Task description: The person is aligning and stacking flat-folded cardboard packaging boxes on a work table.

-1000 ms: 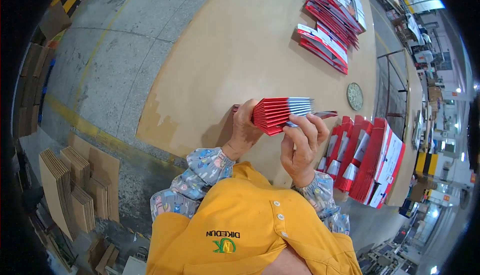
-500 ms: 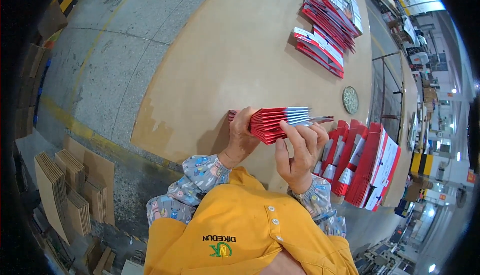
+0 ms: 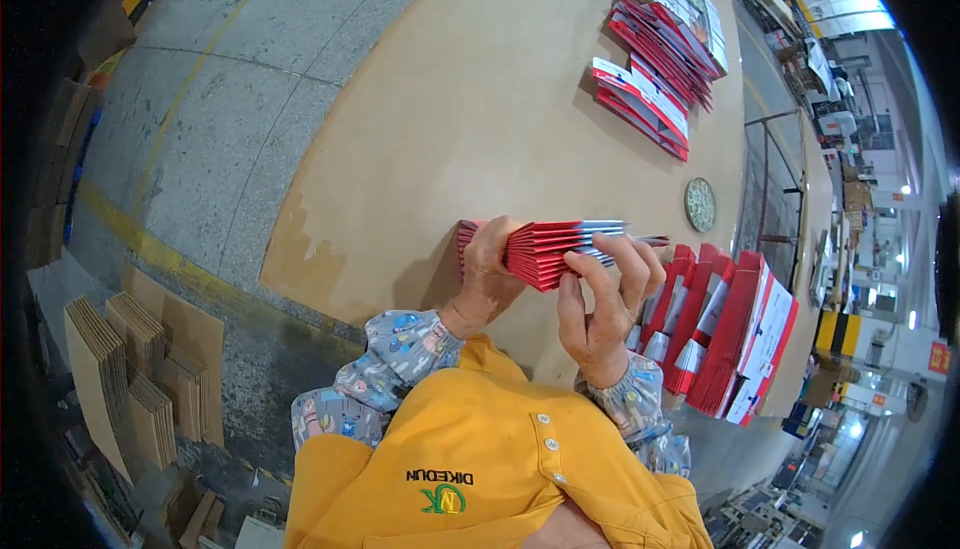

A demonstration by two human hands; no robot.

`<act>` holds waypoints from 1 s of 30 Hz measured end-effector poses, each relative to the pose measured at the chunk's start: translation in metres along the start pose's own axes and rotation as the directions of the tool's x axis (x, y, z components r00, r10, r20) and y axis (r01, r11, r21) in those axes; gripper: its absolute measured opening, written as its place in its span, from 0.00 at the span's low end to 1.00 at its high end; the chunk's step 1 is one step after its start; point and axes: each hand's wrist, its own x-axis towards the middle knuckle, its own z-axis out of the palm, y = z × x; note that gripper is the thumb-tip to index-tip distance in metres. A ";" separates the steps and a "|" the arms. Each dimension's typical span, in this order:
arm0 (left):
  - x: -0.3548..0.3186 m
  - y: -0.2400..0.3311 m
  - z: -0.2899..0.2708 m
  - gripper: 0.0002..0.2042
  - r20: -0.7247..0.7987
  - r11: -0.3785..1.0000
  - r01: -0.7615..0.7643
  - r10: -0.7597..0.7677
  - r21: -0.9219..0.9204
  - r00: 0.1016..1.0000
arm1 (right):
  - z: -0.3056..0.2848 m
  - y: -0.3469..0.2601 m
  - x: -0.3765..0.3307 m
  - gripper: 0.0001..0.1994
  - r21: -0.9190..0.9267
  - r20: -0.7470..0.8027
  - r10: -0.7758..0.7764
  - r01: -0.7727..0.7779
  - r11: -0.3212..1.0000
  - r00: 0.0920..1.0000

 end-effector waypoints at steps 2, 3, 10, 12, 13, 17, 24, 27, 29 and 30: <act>0.000 -0.001 0.001 0.18 -0.006 1.000 0.006 -0.006 -0.023 1.000 | 0.000 0.003 -0.001 0.13 -0.012 0.031 -0.011 0.011 1.000 0.999; 0.000 0.000 0.002 0.18 -0.014 0.999 0.009 -0.009 -0.045 1.000 | 0.000 0.004 0.000 0.12 -0.022 0.060 -0.023 0.024 0.999 0.998; 0.006 -0.001 0.000 0.17 -0.007 0.999 0.008 -0.009 -0.046 1.000 | 0.004 0.010 0.009 0.12 0.014 0.035 -0.073 0.073 0.997 0.997; 0.010 0.003 -0.007 0.17 -0.008 0.998 -0.063 0.063 0.013 0.998 | 0.003 0.007 0.020 0.16 0.023 0.080 -0.107 0.105 0.994 0.991; 0.005 -0.004 -0.008 0.17 -0.006 0.998 -0.059 0.059 0.012 0.998 | 0.005 0.003 0.027 0.21 0.002 0.087 -0.120 0.120 0.993 0.989; 0.008 0.003 -0.016 0.18 0.223 0.986 0.103 -0.071 -0.134 0.972 | 0.000 -0.006 0.047 0.28 -0.065 0.223 -0.185 0.204 0.977 0.957; -0.005 -0.027 0.007 0.21 0.036 0.989 -0.142 0.141 0.034 0.989 | 0.026 0.004 0.045 0.14 -0.019 0.218 -0.190 0.199 0.980 0.957; -0.002 -0.029 0.000 0.22 0.058 0.979 -0.191 0.195 -0.072 0.979 | 0.030 0.006 0.045 0.12 -0.049 0.178 -0.212 0.223 0.974 0.961; -0.001 -0.030 -0.005 0.23 0.094 0.973 -0.214 0.222 -0.081 0.971 | 0.030 0.005 0.044 0.09 -0.025 0.194 -0.200 0.208 0.978 0.960; 0.005 -0.022 -0.008 0.24 0.105 0.972 -0.214 0.223 -0.097 0.969 | 0.030 0.005 0.044 0.09 -0.025 0.191 -0.196 0.205 0.978 0.962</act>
